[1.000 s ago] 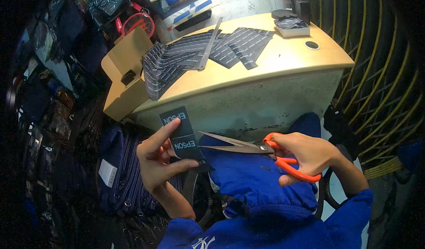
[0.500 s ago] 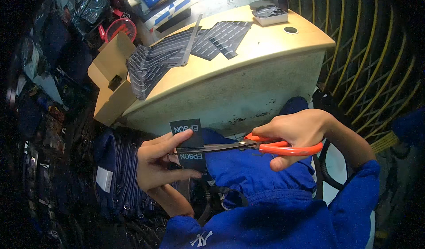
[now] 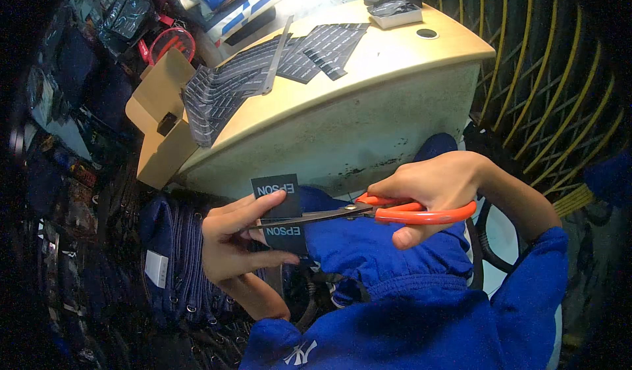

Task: Cutting brand labels from a sheet using a pair of scissors.

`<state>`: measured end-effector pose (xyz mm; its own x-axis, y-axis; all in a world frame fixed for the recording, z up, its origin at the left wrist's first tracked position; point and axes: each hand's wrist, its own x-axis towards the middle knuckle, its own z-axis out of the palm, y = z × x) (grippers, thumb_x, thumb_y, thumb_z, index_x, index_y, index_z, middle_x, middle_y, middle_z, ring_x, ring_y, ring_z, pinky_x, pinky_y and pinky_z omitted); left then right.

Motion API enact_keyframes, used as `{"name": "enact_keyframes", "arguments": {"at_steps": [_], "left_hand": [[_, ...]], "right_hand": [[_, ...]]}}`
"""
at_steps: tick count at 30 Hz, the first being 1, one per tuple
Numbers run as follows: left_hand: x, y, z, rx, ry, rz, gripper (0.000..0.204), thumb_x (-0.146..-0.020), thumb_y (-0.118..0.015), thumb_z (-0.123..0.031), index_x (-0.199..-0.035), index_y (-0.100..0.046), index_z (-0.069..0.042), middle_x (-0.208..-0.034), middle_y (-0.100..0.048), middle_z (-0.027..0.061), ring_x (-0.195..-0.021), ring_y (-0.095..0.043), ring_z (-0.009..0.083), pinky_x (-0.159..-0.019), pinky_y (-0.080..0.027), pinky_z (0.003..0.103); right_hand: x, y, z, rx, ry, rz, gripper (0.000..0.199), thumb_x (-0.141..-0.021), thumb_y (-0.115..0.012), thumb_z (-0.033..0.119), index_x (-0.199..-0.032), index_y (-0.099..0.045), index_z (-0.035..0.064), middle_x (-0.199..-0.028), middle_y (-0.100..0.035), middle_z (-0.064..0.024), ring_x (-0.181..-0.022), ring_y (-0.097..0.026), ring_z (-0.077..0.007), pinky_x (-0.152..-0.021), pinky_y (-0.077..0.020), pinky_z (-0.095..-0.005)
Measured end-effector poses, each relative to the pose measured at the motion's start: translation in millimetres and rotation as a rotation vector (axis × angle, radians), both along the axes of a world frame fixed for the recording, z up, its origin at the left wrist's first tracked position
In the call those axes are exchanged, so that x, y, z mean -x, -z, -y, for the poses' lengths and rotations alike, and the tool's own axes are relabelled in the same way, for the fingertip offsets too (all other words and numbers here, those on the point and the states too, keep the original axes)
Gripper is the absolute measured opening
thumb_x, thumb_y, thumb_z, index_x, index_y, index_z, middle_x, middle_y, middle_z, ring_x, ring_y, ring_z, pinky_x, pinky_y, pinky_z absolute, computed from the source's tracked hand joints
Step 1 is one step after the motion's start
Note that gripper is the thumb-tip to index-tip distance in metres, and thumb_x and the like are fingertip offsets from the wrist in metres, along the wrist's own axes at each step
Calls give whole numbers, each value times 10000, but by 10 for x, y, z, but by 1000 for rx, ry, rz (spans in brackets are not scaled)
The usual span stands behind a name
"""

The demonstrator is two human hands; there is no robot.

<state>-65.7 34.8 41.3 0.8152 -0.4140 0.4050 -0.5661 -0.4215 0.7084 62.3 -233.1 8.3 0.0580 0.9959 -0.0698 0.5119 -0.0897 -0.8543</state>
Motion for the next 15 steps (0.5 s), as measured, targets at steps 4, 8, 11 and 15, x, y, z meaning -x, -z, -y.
{"name": "enact_keyframes", "arguments": {"at_steps": [4,8,11,15], "left_hand": [[-41,34,-15,-7,24,74,734,-519,-831,-28,-1195,-551,42,-821,-602,90,-678,-505,52,-587,-419,171],[-23,0,-11,9,27,13,734,-519,-831,-31,-1193,-551,42,-813,-599,87,-674,-502,57,-580,-414,172],[0,-5,-22,-1,8,-33,734,-517,-832,-33,-1192,-552,42,-808,-597,83,-679,-505,59,-583,-416,175],[-6,25,-22,7,24,4,724,-529,-831,-27,-1193,-551,41,-893,-624,113,-710,-517,52,-600,-423,167]], "right_hand": [[-45,1,-11,112,-20,5,779,-712,-677,576,-1064,-474,-89,-849,-595,-174,-713,-592,-273,-620,-466,-332],[-46,-18,-16,131,-16,-1,769,-714,-667,588,-1042,-479,-81,-814,-589,-162,-688,-587,-267,-604,-463,-327],[-43,-6,-23,107,-21,32,764,-718,-657,598,-1034,-479,-75,-786,-583,-155,-659,-577,-256,-586,-456,-324],[-45,-13,-29,103,-39,19,747,-726,-664,577,-1047,-475,-71,-773,-576,-152,-644,-565,-242,-576,-449,-321]]}}
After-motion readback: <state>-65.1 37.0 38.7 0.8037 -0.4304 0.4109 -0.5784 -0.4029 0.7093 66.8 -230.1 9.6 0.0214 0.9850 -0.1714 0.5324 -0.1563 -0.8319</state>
